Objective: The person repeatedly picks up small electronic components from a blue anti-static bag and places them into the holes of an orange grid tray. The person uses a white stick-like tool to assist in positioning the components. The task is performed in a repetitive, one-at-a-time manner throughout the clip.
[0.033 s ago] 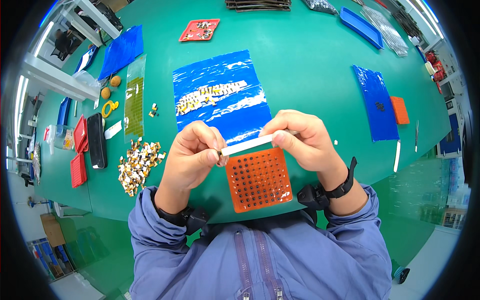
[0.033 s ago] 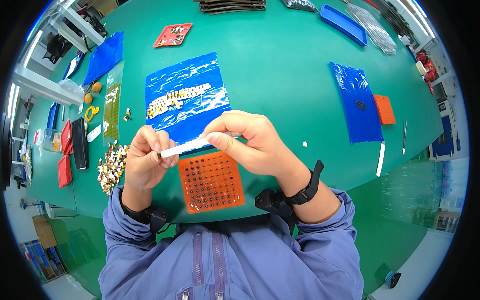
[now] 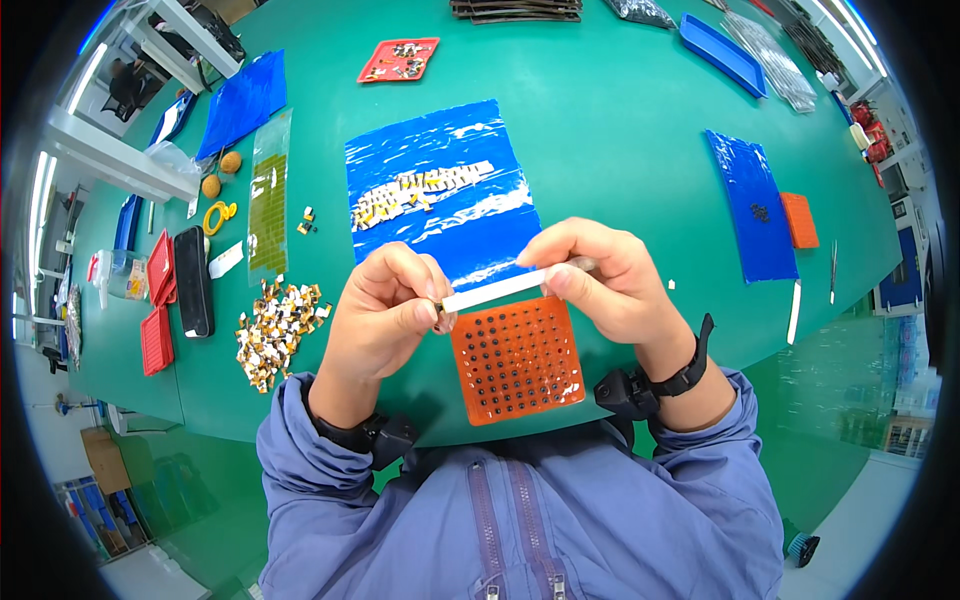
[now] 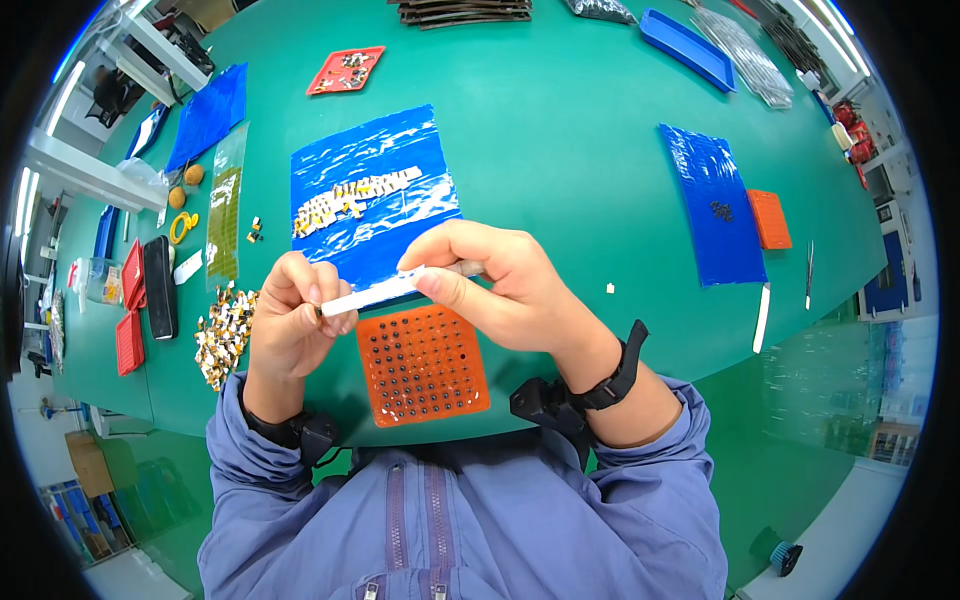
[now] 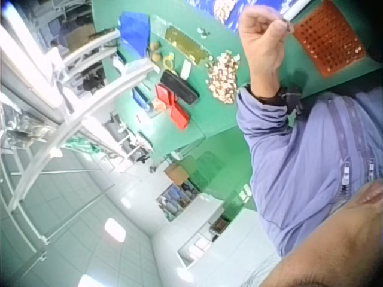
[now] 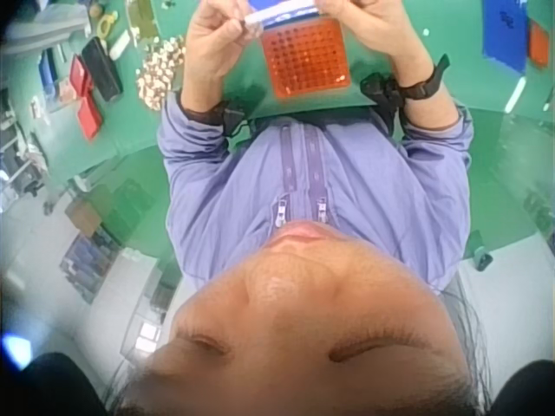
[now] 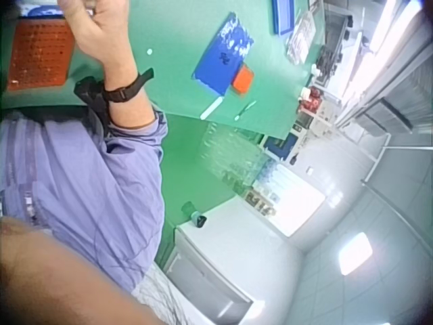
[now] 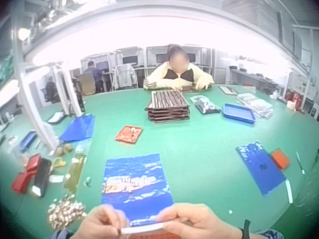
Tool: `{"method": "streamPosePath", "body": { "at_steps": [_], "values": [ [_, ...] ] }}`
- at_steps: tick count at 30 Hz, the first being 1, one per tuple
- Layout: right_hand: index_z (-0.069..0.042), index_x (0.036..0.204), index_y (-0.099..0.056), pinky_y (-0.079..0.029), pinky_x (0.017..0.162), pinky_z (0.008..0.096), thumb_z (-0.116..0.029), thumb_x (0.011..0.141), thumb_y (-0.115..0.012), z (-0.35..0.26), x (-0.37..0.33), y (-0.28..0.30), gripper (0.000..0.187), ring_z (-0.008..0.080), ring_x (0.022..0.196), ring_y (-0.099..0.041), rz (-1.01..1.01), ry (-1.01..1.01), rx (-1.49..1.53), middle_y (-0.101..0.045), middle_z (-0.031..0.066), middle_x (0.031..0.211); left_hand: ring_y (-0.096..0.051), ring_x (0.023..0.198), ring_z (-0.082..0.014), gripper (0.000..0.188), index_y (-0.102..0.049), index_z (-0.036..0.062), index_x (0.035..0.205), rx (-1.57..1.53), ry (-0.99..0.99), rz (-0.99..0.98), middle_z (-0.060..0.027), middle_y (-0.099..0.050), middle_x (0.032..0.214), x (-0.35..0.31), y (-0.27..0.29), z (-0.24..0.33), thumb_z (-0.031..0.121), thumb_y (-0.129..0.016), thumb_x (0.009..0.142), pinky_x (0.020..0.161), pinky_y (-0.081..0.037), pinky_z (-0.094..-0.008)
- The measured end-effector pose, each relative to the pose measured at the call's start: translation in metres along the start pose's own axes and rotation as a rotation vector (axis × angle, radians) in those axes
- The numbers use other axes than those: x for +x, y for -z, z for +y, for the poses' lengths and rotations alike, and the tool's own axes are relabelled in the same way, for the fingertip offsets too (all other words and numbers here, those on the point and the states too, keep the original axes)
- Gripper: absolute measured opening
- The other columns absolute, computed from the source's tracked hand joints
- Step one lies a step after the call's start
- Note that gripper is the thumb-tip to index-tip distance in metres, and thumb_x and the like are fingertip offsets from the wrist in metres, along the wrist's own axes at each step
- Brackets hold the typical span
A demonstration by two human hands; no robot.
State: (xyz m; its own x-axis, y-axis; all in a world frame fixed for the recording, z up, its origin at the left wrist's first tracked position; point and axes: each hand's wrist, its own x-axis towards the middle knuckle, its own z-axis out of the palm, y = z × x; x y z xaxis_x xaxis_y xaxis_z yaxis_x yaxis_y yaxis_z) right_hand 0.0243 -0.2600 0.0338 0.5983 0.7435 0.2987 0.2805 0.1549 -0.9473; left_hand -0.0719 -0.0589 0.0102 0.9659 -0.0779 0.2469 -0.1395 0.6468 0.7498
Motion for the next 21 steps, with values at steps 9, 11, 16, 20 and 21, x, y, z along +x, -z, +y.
{"method": "streamPosePath", "body": {
  "at_steps": [9,11,16,20,21],
  "values": [
    [0.001,0.086,-0.057,-0.038,0.060,0.0224,-0.002,0.077,-0.059,0.004,0.002,-0.003,0.009,0.0102,0.068,-0.049,-0.007,0.153,-0.038,-0.055,0.0044,0.079,-0.053,0.066,-0.0143,0.013,-0.048,0.0037,0.080,-0.011,0.008,-0.046,-0.0068,-0.051,0.073,0.001,-0.001,0.001,0.003,-0.060,0.078,0.059,-0.043,-0.0248],
    [0.001,0.086,-0.057,-0.038,0.062,0.0229,-0.002,0.076,-0.061,0.004,0.002,0.002,0.011,0.0109,0.070,-0.049,-0.059,0.173,-0.108,-0.055,0.0046,0.079,-0.053,0.067,-0.0144,0.012,-0.048,0.0035,0.080,-0.006,0.008,-0.055,-0.0070,-0.051,0.073,0.001,-0.001,0.001,0.002,-0.060,0.078,0.059,-0.043,-0.0249],
    [-0.001,0.082,-0.059,-0.041,0.058,0.0245,-0.003,0.074,-0.063,-0.003,0.001,-0.002,0.009,0.0145,0.066,-0.053,-0.001,0.083,-0.075,-0.057,0.0059,0.073,-0.053,0.067,-0.0147,0.012,-0.048,0.0031,0.080,0.002,0.009,-0.068,-0.0073,-0.051,0.073,0.000,-0.001,0.001,0.001,-0.060,0.077,0.060,-0.043,-0.0250],
    [0.000,0.081,-0.059,-0.041,0.058,0.0248,-0.004,0.075,-0.062,-0.001,0.000,-0.001,0.007,0.0148,0.065,-0.053,0.007,0.125,-0.114,-0.058,0.0064,0.071,-0.053,0.067,-0.0147,0.012,-0.048,0.0029,0.080,0.009,0.009,-0.061,-0.0075,-0.052,0.073,0.000,0.000,0.001,0.001,-0.060,0.077,0.060,-0.043,-0.0247],
    [0.000,0.081,-0.059,-0.041,0.058,0.0248,-0.004,0.075,-0.062,0.000,0.001,-0.001,0.007,0.0148,0.065,-0.053,0.002,0.131,-0.124,-0.058,0.0065,0.071,-0.053,0.067,-0.0147,0.012,-0.049,0.0028,0.080,0.012,0.013,-0.061,-0.0076,-0.052,0.073,0.000,0.000,0.001,0.001,-0.060,0.077,0.060,-0.044,-0.0247]
  ]
}}
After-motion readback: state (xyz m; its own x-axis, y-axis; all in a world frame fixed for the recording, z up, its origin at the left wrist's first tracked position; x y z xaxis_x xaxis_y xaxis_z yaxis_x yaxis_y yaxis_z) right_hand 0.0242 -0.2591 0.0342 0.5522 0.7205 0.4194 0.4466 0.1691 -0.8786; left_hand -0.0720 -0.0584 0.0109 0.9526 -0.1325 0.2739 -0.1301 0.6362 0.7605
